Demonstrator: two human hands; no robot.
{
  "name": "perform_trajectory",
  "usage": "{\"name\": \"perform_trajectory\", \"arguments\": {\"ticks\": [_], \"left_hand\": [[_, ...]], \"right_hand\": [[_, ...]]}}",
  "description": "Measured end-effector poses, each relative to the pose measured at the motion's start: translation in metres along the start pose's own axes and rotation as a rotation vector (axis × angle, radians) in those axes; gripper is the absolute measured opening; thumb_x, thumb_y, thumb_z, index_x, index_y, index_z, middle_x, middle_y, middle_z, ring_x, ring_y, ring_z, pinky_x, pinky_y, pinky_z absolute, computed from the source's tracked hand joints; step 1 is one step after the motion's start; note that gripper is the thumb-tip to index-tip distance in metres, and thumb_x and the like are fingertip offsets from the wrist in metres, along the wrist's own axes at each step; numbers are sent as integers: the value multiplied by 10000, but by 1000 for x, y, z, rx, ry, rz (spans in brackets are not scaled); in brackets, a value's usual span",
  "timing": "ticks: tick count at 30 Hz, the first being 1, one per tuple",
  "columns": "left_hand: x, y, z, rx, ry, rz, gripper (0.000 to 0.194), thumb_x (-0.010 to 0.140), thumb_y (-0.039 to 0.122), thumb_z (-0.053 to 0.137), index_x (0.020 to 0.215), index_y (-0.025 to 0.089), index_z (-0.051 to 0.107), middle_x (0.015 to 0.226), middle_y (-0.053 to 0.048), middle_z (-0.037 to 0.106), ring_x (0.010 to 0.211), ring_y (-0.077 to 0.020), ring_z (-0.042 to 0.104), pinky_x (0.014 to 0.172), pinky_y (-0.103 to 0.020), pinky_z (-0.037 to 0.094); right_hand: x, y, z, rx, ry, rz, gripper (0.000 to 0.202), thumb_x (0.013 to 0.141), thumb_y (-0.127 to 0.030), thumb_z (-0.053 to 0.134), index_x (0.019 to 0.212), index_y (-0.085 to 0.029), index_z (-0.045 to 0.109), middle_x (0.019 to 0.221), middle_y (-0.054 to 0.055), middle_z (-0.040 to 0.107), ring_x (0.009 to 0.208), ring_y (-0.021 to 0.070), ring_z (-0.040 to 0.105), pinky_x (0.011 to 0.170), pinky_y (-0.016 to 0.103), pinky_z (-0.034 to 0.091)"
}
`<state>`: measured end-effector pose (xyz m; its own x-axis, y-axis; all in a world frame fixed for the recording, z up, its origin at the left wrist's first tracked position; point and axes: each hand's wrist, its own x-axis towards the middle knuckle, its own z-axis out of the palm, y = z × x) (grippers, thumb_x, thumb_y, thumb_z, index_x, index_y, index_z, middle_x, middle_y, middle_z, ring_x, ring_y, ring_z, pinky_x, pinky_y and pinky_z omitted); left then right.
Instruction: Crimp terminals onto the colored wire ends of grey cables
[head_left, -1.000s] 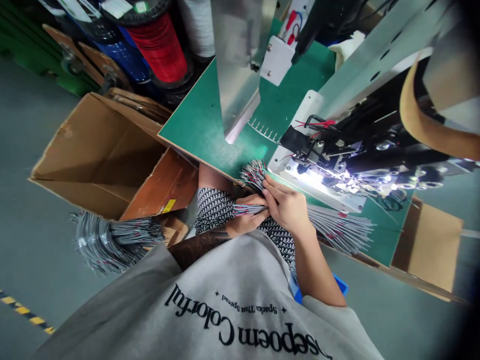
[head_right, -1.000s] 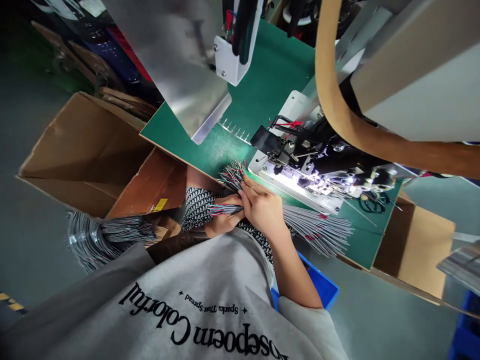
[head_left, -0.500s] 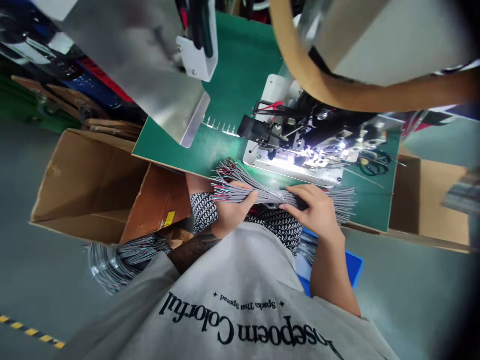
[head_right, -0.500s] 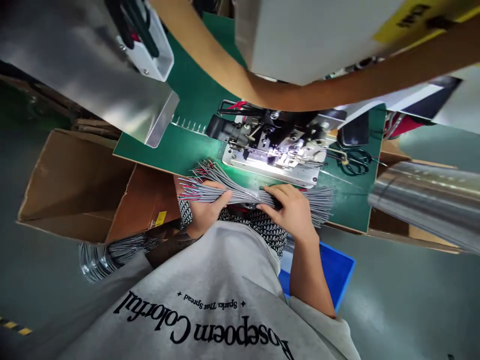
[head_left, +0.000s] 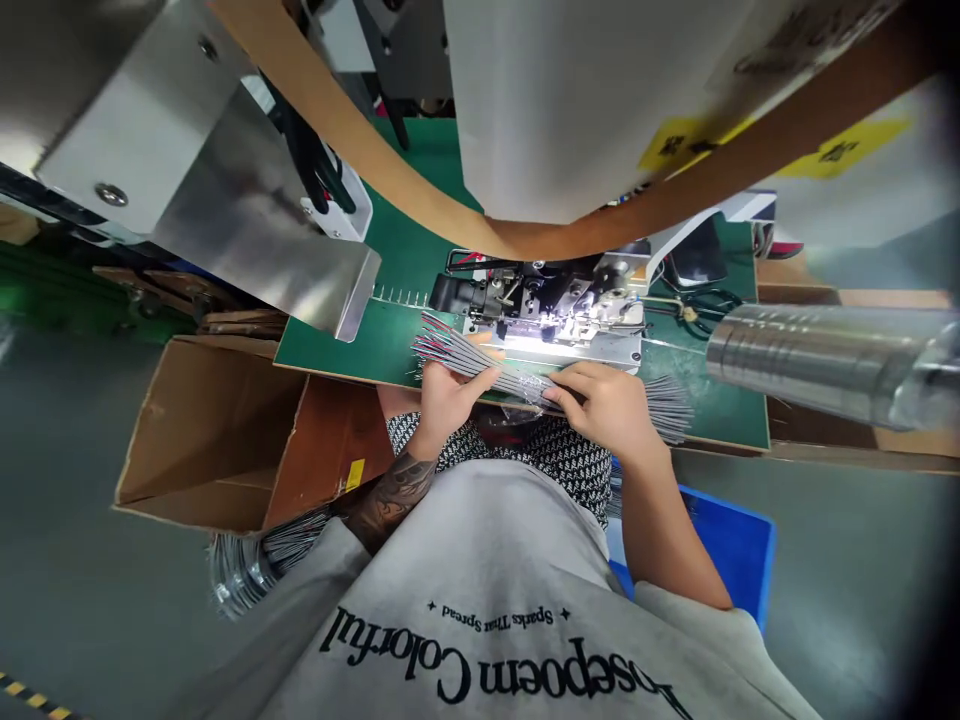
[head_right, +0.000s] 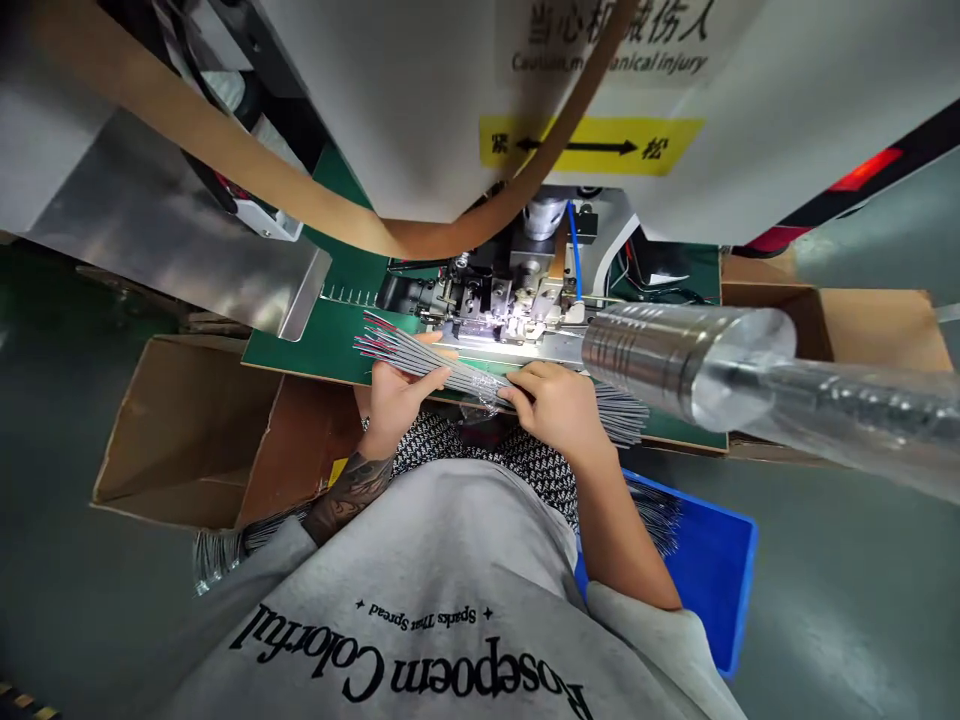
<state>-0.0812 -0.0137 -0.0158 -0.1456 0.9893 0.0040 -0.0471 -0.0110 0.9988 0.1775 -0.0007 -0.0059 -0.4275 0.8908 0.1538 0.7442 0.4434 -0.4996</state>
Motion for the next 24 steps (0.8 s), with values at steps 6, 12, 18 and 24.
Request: {"name": "perform_trajectory", "arguments": {"ticks": [6,12,18,24], "left_hand": [[-5,-1,12,-78,35,41,251,948,411,896,1038,197,803,1100,-85,879,1069,-268,850,1065,-463,684],[-9,-2,5,136,-27,247,253,1000,405,843,1174,239,763,1211,-92,810,1185,-267,796,1117,-449,650],[-6,0,-2,171,-62,259,335,1010,440,846,1252,255,707,1199,-89,798,1132,-247,809,1057,-423,660],[0,6,-7,214,-22,242,302,992,521,853,1029,225,809,1024,-61,853,965,-220,829,934,-385,673]], "right_hand": [[26,-40,16,459,279,-42,256,1071,-383,690,1219,-274,867,1150,61,895,856,225,819,827,426,671],[66,-74,18,602,133,-24,545,986,-514,805,1450,-231,778,1153,95,843,738,183,685,731,405,614],[69,-61,10,643,49,-58,267,1047,-522,735,1048,-284,856,823,17,727,696,176,612,677,367,553],[60,-55,17,648,57,-7,286,1064,-513,702,1101,-291,879,925,32,847,713,187,699,699,383,621]]}}
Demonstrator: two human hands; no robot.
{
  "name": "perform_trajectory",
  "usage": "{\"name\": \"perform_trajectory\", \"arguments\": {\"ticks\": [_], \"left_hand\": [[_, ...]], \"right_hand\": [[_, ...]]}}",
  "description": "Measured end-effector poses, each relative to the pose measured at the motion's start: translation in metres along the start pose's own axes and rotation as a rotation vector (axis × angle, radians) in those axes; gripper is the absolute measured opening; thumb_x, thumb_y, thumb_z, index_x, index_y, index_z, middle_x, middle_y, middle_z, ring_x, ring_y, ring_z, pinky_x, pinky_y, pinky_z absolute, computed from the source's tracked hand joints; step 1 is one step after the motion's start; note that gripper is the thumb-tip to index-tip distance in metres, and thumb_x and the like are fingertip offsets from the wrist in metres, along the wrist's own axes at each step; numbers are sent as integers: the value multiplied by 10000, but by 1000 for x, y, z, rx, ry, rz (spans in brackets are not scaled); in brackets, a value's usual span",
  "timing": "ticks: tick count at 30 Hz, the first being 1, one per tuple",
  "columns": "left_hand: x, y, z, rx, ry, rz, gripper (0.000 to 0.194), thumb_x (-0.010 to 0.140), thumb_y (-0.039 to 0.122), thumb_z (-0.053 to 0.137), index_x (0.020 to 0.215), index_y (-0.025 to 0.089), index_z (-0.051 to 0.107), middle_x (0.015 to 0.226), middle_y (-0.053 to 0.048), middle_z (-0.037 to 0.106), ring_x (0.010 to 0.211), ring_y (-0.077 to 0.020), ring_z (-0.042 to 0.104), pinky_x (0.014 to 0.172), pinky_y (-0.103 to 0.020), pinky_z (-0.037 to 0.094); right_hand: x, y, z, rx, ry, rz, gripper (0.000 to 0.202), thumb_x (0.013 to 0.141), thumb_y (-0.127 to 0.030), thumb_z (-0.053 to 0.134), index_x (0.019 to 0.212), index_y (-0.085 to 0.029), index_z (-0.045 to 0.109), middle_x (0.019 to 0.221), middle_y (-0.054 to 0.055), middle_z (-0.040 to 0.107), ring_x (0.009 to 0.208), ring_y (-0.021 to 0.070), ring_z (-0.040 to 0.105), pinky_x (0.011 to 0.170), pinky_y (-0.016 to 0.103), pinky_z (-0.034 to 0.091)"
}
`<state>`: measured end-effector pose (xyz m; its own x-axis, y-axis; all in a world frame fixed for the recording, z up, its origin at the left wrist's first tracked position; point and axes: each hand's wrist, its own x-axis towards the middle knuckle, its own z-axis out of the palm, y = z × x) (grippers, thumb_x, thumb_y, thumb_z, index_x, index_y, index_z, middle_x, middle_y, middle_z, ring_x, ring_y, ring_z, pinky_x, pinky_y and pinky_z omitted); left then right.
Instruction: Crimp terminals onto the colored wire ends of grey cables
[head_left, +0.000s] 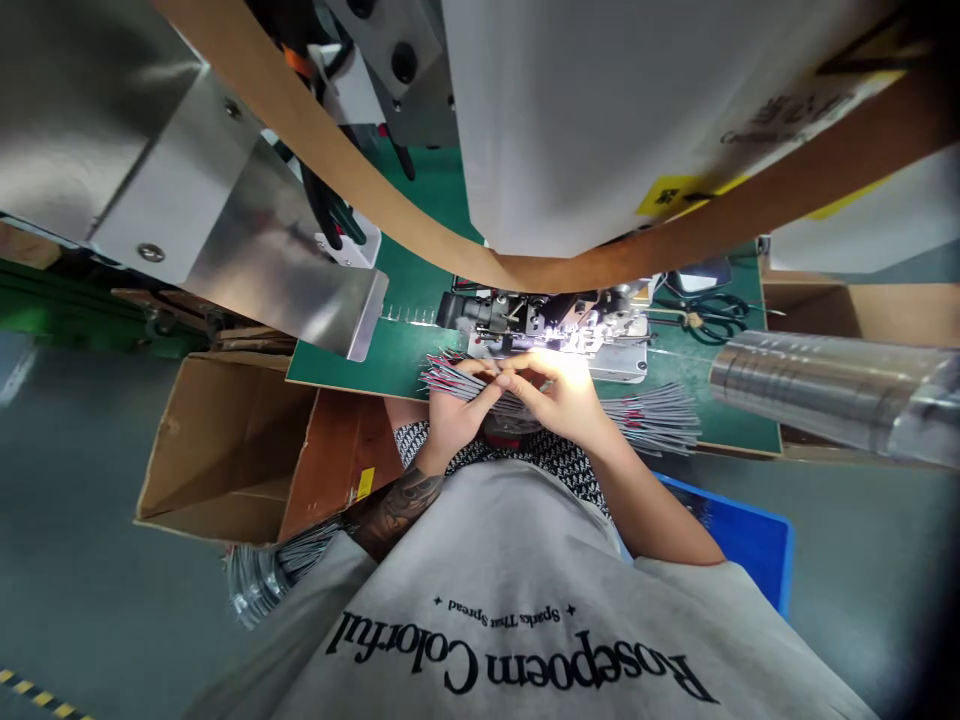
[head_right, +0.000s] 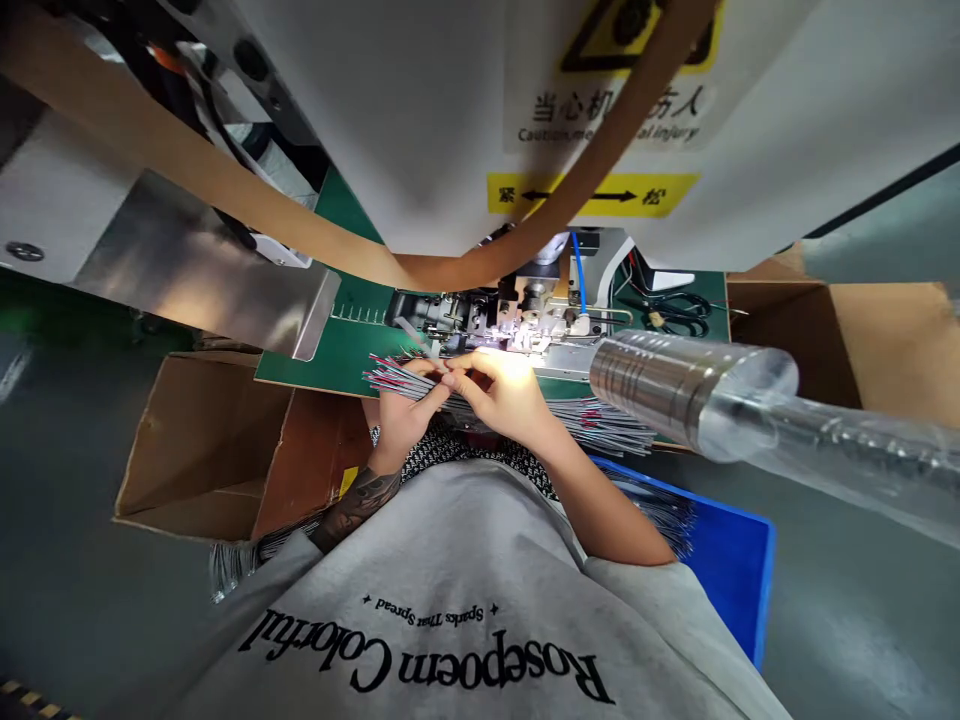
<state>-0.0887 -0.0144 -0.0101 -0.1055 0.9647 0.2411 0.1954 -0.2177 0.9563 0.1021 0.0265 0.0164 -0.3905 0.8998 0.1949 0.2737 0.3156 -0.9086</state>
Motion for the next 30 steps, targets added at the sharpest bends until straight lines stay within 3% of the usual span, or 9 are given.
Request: {"name": "perform_trajectory", "arguments": {"ticks": [3,5,13,15,19,24,27,30], "left_hand": [[-4,-2,-5,26,41,31,235,1025,464,822,987,232,840,993,-46,865,958,-211,830,971,-395,666],[-7,-3,-9,36,69,23,220,1046,431,792,963,234,842,946,-33,857,942,-203,825,973,-391,659],[-16,-9,-27,89,49,-109,216,905,394,905,871,222,780,822,3,765,746,-170,726,744,-309,605],[-16,-10,-31,95,15,-152,205,881,387,915,870,224,792,835,-5,781,762,-180,739,756,-318,616],[-15,-13,-30,68,24,-201,205,837,390,946,855,231,819,868,-18,815,821,-203,776,789,-336,647],[-14,-16,-25,24,54,-270,259,803,410,983,900,223,833,855,-7,811,642,-157,712,557,-280,574],[-13,-18,-29,73,22,-226,236,825,404,968,907,226,838,886,-19,821,724,-181,760,617,-302,626],[-12,-21,-34,131,0,-182,241,828,425,966,881,236,827,886,-27,820,817,-217,795,727,-353,679]], "right_hand": [[-9,0,0,-59,89,-13,286,1076,-448,673,1125,-274,895,993,44,890,716,189,747,723,390,648],[-20,3,-6,-111,204,3,291,1078,-431,664,1040,-266,901,897,36,880,666,188,739,679,384,632],[-90,31,-62,-369,469,187,249,1003,-443,754,961,-242,895,640,6,742,520,171,599,564,351,527],[-107,38,-70,-409,460,196,200,994,-410,777,1001,-246,893,644,-4,727,522,167,577,576,356,519],[-130,49,-70,-445,326,86,174,972,-388,845,1095,-270,878,881,42,838,779,236,752,769,418,609],[-136,54,-64,-612,306,57,243,969,-455,869,1137,-279,868,990,78,860,939,297,793,858,466,622],[-141,52,-69,-661,313,70,271,968,-454,869,1157,-262,849,1044,92,877,962,312,803,870,476,614],[-150,47,-79,-645,302,99,151,1002,-379,814,1088,-257,833,1043,85,887,956,303,809,866,466,607]]}}
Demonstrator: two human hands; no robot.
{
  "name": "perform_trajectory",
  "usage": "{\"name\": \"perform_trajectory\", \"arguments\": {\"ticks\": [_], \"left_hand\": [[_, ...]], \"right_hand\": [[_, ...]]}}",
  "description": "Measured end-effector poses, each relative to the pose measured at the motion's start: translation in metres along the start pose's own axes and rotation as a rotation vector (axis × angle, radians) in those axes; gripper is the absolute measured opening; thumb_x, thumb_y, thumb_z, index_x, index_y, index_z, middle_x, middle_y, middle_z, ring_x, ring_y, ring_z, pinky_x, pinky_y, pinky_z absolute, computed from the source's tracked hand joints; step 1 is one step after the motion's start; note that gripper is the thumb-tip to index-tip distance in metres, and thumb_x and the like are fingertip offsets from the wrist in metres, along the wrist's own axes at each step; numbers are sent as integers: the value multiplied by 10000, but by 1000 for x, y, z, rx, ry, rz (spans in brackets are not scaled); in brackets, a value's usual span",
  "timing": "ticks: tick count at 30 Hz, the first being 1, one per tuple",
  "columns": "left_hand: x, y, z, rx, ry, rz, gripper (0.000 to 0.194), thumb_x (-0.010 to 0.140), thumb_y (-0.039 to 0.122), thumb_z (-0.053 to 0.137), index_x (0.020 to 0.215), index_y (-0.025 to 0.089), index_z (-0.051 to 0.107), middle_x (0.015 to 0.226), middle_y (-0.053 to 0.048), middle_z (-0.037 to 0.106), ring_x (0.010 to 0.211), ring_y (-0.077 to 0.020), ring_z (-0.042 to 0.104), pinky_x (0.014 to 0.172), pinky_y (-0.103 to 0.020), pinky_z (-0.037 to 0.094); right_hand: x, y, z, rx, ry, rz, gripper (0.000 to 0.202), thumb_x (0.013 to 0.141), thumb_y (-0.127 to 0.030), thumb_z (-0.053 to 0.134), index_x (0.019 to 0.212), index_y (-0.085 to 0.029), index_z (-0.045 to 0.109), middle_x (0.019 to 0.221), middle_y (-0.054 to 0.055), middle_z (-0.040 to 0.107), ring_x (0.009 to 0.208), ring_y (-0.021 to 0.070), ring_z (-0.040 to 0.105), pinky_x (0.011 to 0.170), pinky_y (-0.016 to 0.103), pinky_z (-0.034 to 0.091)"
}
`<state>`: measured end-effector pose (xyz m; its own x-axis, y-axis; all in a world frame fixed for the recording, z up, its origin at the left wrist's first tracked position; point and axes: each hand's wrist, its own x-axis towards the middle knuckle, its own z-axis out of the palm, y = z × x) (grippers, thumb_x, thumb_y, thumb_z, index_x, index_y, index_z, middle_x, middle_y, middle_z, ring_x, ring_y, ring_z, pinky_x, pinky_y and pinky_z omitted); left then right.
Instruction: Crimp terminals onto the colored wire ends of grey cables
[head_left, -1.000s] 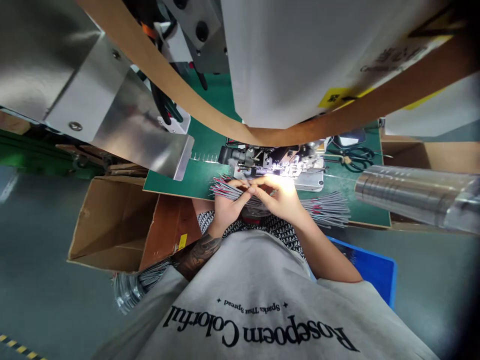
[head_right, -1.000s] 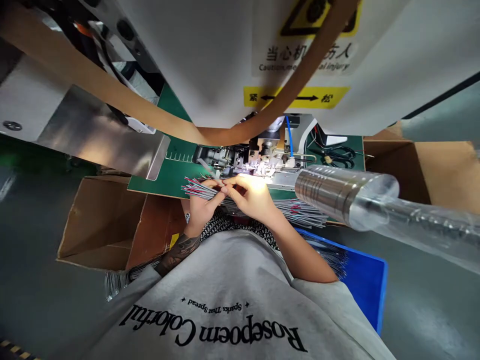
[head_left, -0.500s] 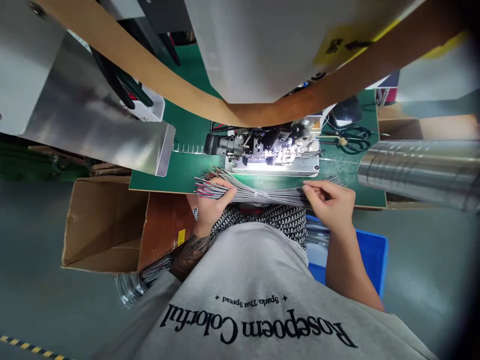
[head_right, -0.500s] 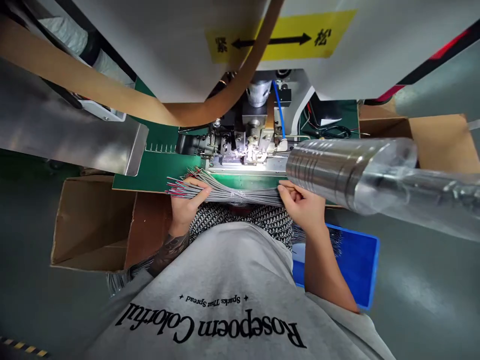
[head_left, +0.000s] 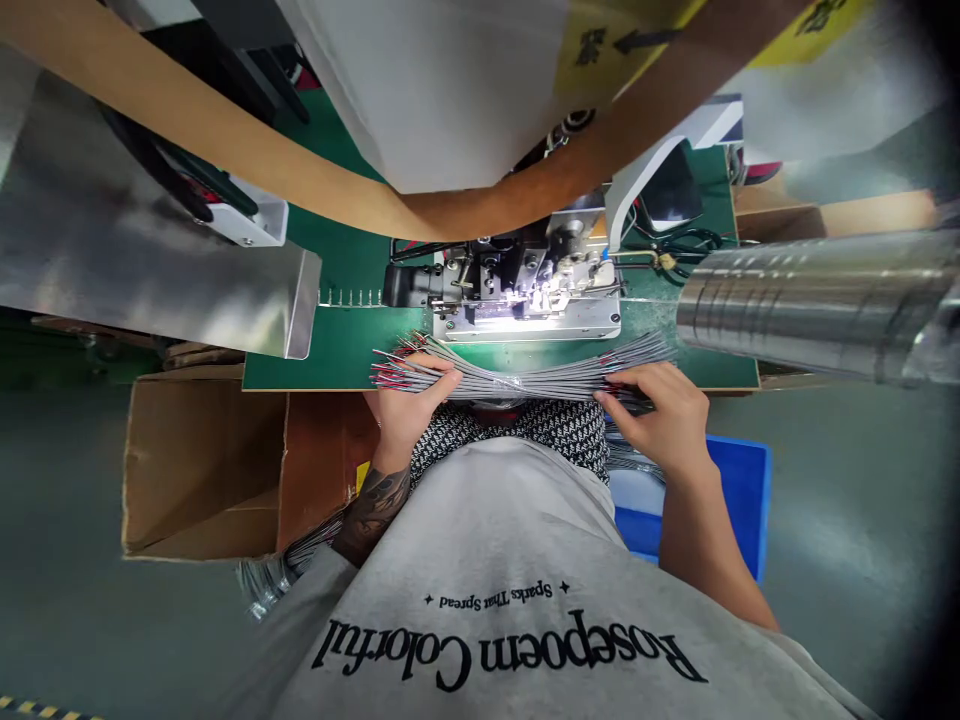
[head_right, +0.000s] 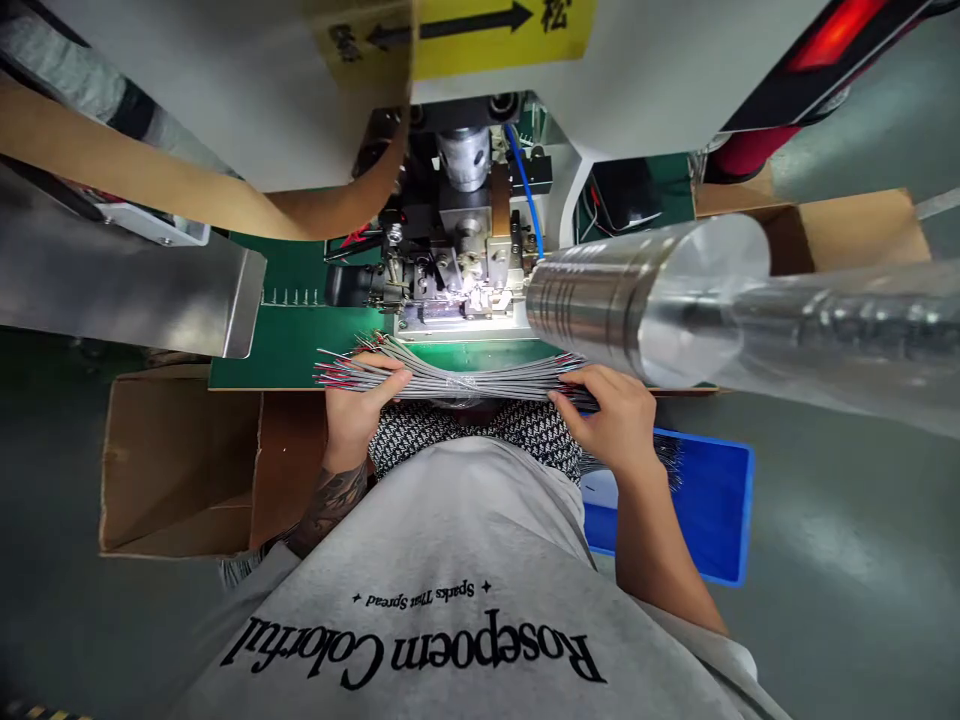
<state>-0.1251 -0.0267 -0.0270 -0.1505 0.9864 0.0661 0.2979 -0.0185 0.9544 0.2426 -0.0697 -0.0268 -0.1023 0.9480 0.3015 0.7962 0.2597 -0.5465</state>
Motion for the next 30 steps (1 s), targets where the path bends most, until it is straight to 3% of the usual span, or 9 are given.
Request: {"name": "perform_trajectory", "arguments": {"ticks": [4,11,19,26,30], "left_hand": [[0,-1,0,34,52,14,258,805,419,985,844,238,805,872,-11,814,834,-222,793,784,-374,684],[0,-4,1,-78,-7,-56,416,823,526,1010,904,188,783,834,1,808,631,-153,667,539,-310,553],[0,-3,1,-93,-24,-113,384,789,518,1026,892,215,814,816,1,804,588,-144,677,527,-308,565],[3,-1,4,-150,-32,-139,535,751,617,1039,901,167,792,776,-2,791,582,-132,694,488,-267,563],[3,3,4,-155,-21,-201,449,741,528,1056,884,182,809,784,-5,792,601,-139,691,515,-282,571]], "right_hand": [[-4,-1,-12,-40,-48,46,136,1041,-320,726,1050,-261,848,1030,79,888,933,295,789,848,466,592],[2,-4,-7,-41,-141,5,163,1067,-341,716,1056,-281,868,999,75,838,906,280,728,805,462,560],[4,-7,2,-126,-194,-63,210,1106,-312,634,977,-260,792,975,101,767,968,313,643,861,494,544],[1,-6,5,-243,-168,-59,222,1114,-226,555,958,-242,711,964,113,752,939,319,593,838,477,475],[-2,-3,-1,-254,-175,-63,186,1102,-214,589,958,-236,705,948,101,753,936,310,591,834,457,459]]}}
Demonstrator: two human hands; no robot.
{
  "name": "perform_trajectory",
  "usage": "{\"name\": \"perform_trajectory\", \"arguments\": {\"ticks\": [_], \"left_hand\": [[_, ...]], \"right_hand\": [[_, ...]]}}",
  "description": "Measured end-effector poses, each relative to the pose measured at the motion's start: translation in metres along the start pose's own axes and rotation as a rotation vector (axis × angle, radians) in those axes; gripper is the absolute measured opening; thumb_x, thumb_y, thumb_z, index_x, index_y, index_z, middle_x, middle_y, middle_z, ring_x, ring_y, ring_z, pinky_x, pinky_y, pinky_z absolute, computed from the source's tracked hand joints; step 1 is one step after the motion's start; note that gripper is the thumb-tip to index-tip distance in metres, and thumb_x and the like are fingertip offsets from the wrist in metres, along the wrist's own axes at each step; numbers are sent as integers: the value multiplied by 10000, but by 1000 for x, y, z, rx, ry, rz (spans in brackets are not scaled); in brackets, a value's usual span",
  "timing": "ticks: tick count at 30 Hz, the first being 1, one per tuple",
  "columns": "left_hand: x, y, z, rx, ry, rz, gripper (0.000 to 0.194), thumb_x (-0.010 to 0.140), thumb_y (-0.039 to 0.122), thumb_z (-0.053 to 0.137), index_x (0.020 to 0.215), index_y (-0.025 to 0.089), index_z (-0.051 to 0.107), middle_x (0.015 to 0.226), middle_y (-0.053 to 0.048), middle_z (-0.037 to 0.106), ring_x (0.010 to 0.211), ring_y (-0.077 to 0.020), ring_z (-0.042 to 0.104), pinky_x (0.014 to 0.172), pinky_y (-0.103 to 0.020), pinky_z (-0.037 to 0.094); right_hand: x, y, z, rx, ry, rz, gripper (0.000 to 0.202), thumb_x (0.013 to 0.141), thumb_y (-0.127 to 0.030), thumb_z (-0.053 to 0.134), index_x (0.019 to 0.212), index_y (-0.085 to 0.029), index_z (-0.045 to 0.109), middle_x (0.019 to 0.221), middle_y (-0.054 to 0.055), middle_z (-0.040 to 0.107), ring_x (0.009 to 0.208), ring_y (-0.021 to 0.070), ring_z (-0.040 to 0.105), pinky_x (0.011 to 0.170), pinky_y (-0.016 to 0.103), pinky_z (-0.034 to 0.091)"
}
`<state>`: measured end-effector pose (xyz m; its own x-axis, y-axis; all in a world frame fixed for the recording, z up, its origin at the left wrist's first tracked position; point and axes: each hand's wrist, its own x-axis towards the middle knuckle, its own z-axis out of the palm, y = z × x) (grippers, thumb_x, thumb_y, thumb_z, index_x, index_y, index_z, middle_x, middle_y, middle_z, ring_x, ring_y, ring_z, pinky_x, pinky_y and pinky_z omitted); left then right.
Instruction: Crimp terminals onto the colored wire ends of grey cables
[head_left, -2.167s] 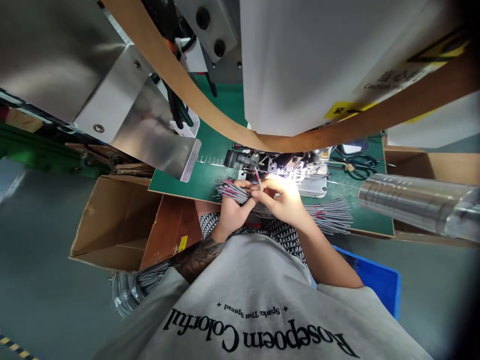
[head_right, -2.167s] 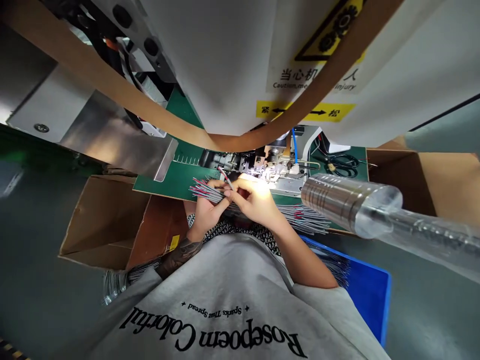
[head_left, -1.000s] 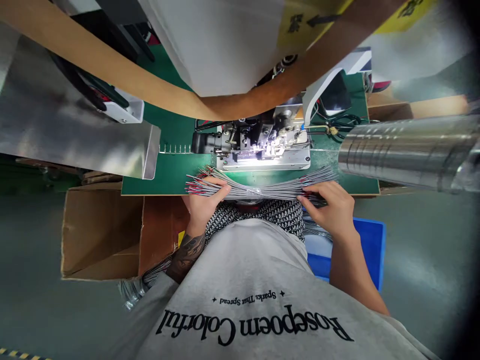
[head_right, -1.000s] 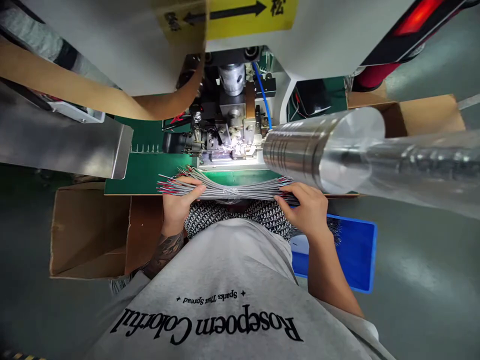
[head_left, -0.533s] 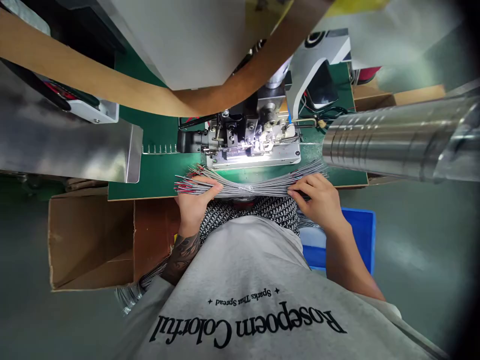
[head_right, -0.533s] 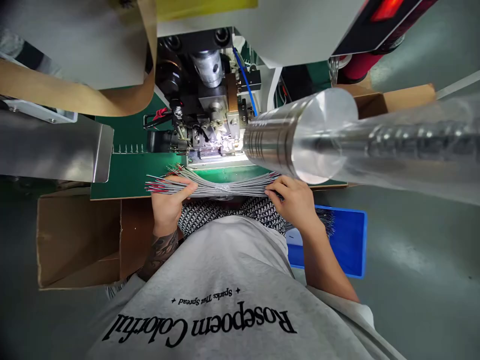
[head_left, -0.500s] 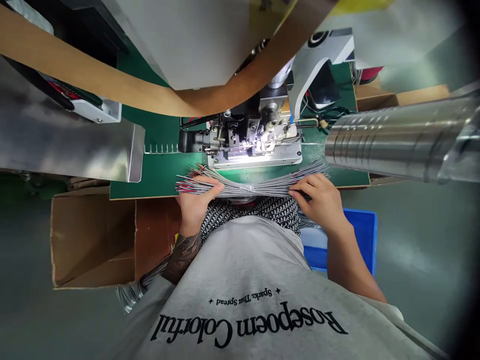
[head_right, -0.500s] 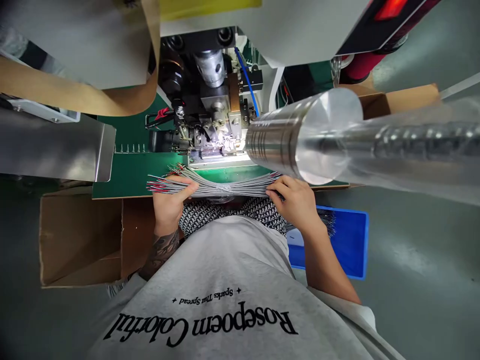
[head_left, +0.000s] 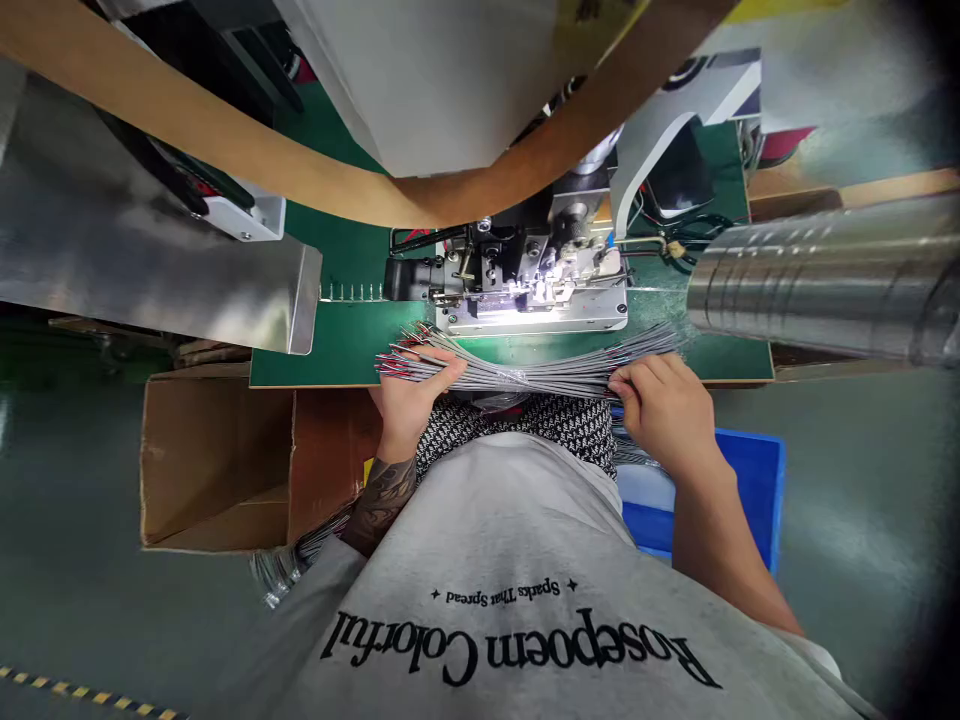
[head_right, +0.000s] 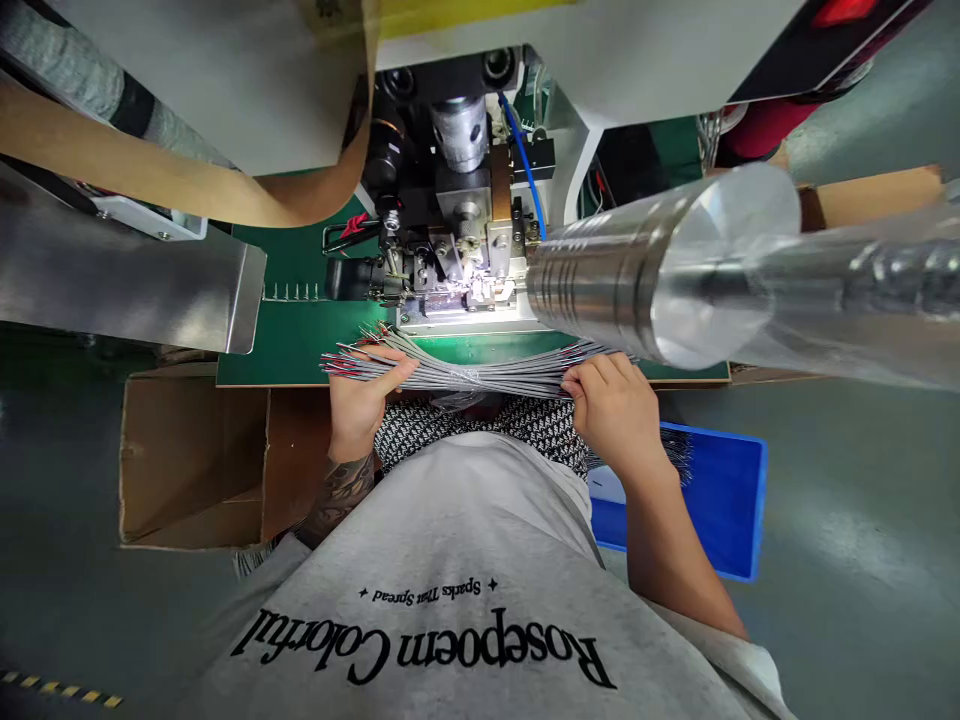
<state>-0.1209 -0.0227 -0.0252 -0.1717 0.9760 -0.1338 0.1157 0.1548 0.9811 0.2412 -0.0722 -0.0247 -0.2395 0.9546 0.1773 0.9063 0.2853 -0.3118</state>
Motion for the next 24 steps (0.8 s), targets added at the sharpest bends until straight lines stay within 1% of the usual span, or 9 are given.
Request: {"name": "perform_trajectory", "arguments": {"ticks": [2,4,8,12,15,20,22,24], "left_hand": [[0,2,0,-1,10,-22,405,741,483,1056,889,189,820,796,-13,795,620,-149,693,536,-294,573],[0,3,1,-12,5,-31,400,745,478,1054,894,186,825,801,-24,797,631,-155,692,540,-297,563],[1,2,0,-36,-44,-9,383,776,474,1042,878,177,822,787,-24,786,623,-149,670,541,-297,536],[3,1,-2,21,-40,47,327,791,446,1029,815,206,808,771,-8,772,627,-149,677,557,-293,531],[4,0,-4,61,-27,82,284,799,421,1017,828,219,820,818,-8,797,669,-158,714,583,-287,544],[5,1,-6,82,-25,119,306,817,396,1022,870,193,798,842,19,791,700,-140,718,681,-295,591],[5,1,-7,95,-34,140,325,840,395,1018,879,175,782,833,25,776,712,-132,705,716,-297,595],[5,1,-7,109,-33,157,333,854,386,1013,878,161,769,837,22,773,744,-137,704,750,-302,602]], "right_hand": [[-2,1,-3,-9,-11,-18,178,1098,-203,596,958,-230,704,945,98,752,936,305,591,838,450,462],[-3,2,-4,-17,-13,-45,174,1101,-207,601,959,-226,700,939,96,748,934,302,591,841,444,469],[-3,4,-2,-21,-4,-69,182,1113,-226,601,957,-231,693,917,88,742,924,301,595,839,437,481],[0,5,0,12,23,-56,160,1105,-232,624,967,-229,705,916,84,754,917,298,608,823,434,489],[1,2,1,53,22,-38,170,1086,-199,627,942,-232,712,913,84,762,907,294,613,819,433,494],[4,-2,6,92,13,-24,201,1078,-175,608,919,-232,718,889,83,756,902,293,627,811,436,518],[4,-3,7,88,30,-11,205,1090,-198,611,920,-235,721,888,78,761,900,290,636,799,435,520],[3,-4,7,88,75,23,188,1094,-241,641,928,-243,728,894,70,775,902,289,645,783,433,514]]}}
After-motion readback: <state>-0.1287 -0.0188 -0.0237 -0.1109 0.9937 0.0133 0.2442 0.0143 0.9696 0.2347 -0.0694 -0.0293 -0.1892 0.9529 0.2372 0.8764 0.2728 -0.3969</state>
